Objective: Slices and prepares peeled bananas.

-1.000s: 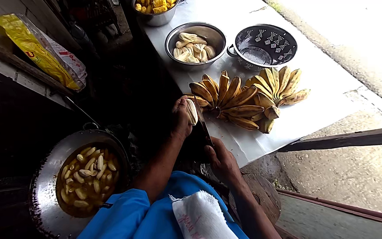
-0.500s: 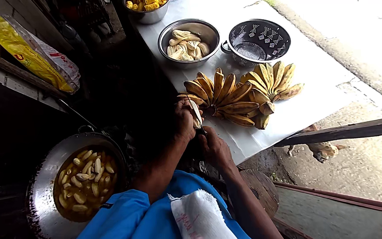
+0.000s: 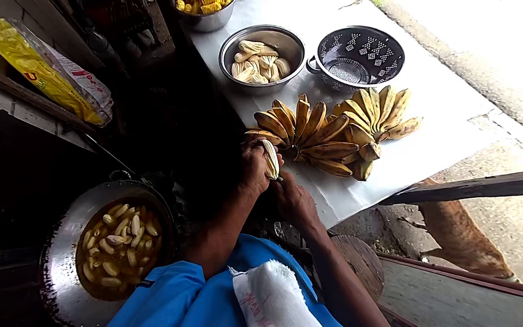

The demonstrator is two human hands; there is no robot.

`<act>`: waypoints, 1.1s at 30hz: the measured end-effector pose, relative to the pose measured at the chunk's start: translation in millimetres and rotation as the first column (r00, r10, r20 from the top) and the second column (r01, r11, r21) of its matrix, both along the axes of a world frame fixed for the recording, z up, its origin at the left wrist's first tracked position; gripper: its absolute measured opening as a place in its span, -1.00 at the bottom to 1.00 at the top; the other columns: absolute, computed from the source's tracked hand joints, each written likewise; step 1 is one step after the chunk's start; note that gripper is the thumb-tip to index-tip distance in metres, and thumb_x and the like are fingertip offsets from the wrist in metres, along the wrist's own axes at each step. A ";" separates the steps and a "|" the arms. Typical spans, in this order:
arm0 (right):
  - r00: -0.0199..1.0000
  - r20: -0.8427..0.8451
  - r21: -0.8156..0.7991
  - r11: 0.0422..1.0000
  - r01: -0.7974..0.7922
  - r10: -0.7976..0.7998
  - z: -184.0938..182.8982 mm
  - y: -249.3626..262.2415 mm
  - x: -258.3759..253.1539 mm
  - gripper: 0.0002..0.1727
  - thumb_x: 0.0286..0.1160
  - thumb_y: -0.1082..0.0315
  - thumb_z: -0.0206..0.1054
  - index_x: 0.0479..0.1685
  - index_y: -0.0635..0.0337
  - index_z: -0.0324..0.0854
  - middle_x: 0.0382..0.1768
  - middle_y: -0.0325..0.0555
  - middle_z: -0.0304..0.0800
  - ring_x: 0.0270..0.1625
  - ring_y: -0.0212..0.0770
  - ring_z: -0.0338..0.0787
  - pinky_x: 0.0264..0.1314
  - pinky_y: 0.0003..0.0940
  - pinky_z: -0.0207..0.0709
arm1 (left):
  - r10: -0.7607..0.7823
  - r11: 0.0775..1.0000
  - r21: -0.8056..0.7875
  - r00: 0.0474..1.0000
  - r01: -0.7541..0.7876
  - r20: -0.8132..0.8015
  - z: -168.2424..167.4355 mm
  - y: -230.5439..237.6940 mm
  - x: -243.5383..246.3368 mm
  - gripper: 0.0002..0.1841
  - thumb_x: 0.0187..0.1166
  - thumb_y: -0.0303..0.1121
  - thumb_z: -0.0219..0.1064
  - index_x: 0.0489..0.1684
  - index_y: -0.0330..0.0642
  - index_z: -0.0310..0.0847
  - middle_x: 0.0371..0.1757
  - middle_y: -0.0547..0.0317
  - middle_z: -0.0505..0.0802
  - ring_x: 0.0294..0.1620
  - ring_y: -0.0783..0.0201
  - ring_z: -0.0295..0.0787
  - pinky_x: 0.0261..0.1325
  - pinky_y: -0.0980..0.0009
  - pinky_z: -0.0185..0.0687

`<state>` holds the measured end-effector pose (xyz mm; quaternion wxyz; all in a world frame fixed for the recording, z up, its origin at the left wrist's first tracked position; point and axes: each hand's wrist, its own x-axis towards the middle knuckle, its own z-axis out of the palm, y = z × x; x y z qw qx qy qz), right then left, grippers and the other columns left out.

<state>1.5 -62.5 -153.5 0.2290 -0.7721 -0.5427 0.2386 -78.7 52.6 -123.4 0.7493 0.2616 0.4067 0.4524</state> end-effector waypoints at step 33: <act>0.984 -0.173 0.046 0.998 -0.032 0.040 3.6 -27.7 11.1 -0.54 0.83 -0.05 -0.03 0.46 -0.04 0.50 -0.29 -0.08 0.79 -0.24 -0.07 0.80 -0.14 0.05 0.66 | -0.085 0.996 0.000 0.996 0.085 0.023 -1.3 8.8 -6.8 -0.64 0.94 -0.14 -0.16 0.36 -0.11 0.43 -0.07 0.00 0.81 -0.22 0.12 0.86 -0.06 0.15 0.85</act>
